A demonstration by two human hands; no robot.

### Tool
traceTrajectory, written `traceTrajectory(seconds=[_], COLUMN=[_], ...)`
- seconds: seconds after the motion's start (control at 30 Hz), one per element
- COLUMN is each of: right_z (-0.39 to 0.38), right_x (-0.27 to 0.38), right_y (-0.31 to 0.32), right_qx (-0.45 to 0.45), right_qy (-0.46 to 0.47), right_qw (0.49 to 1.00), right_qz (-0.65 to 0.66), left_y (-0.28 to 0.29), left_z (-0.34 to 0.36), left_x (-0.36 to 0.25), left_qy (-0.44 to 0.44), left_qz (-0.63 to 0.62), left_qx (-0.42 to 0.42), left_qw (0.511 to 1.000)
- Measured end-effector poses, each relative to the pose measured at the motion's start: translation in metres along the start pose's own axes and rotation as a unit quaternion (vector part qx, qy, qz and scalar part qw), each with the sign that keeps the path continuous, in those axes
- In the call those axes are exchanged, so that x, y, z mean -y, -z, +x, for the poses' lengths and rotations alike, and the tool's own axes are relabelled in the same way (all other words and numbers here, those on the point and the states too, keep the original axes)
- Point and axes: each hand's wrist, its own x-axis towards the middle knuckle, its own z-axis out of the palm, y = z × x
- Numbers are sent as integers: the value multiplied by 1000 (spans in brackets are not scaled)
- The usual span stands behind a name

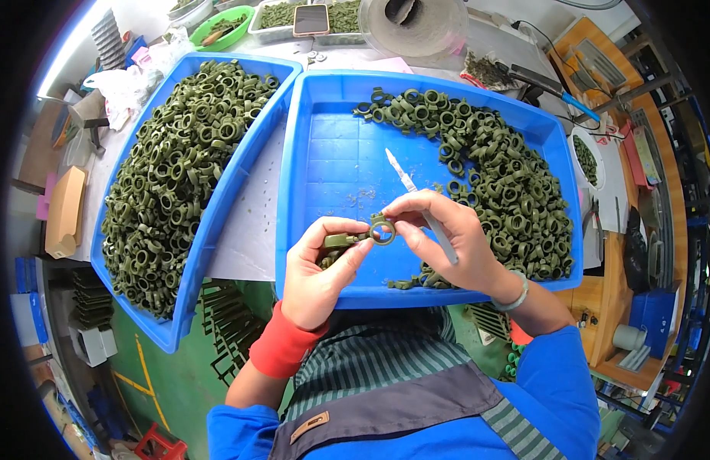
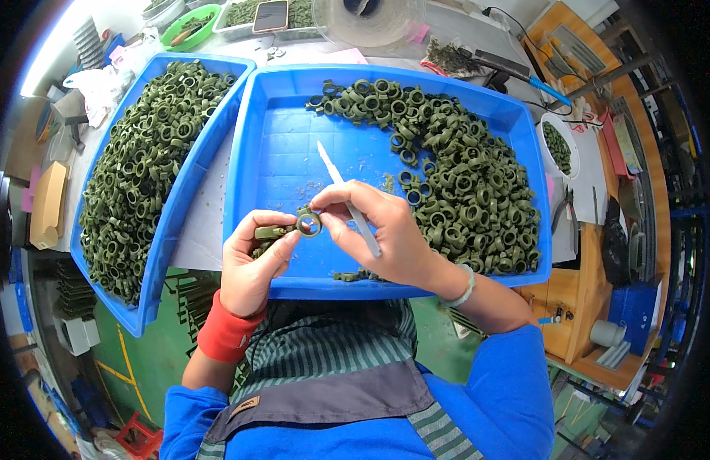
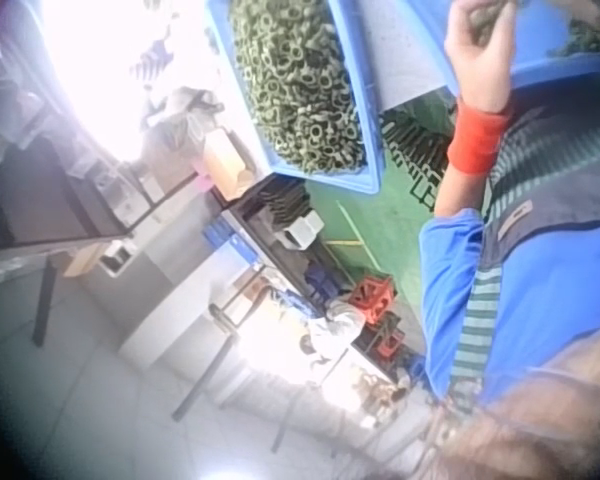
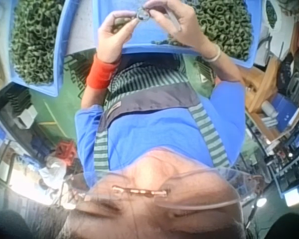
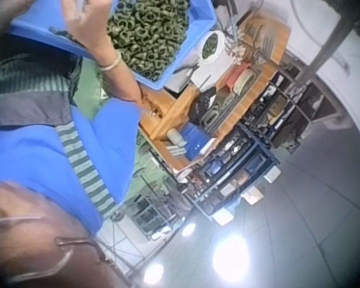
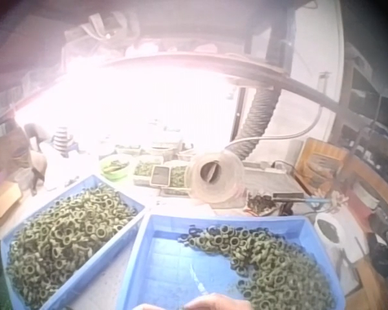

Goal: The person picks up green rubber o-rings from a blue tray and uses a metal tool to remove small debris from the inner edge of each ring before placing them back into the tray or a separate container.

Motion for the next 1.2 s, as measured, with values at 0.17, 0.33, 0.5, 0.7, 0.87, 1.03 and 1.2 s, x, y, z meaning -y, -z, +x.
traceTrajectory(seconds=[0.17, 0.33, 0.5, 0.7, 0.87, 1.03, 1.2], right_z=[-1, 2, -1, 1, -1, 4, 13], right_x=[5, 9, 10, 15, 7, 5, 4], right_y=[0, 0, 4, 7, 4, 8, 39], right_qx=[23, 31, 58, 86, 94, 7, 16], right_qy=[-110, -64, -181, -205, -158, -143, -97], right_qw=[987, 997, 970, 955, 971, 981, 979], right_qz=[118, 11, 149, 195, 153, 134, 178], left_y=[-3, -6, -8, -4, -3, -4, 1], left_z=[0, 3, 1, 1, 0, 1, 2], left_x=[3, 10, 1, 3, 2, 0, -3], left_qy=[-77, -208, -87, -41, -32, -69, -20], left_qz=[87, 232, 147, 81, 71, 112, 96], left_qx=[-28, -15, -14, -20, -34, -43, -55], left_qw=[993, 950, 985, 996, 996, 990, 994])
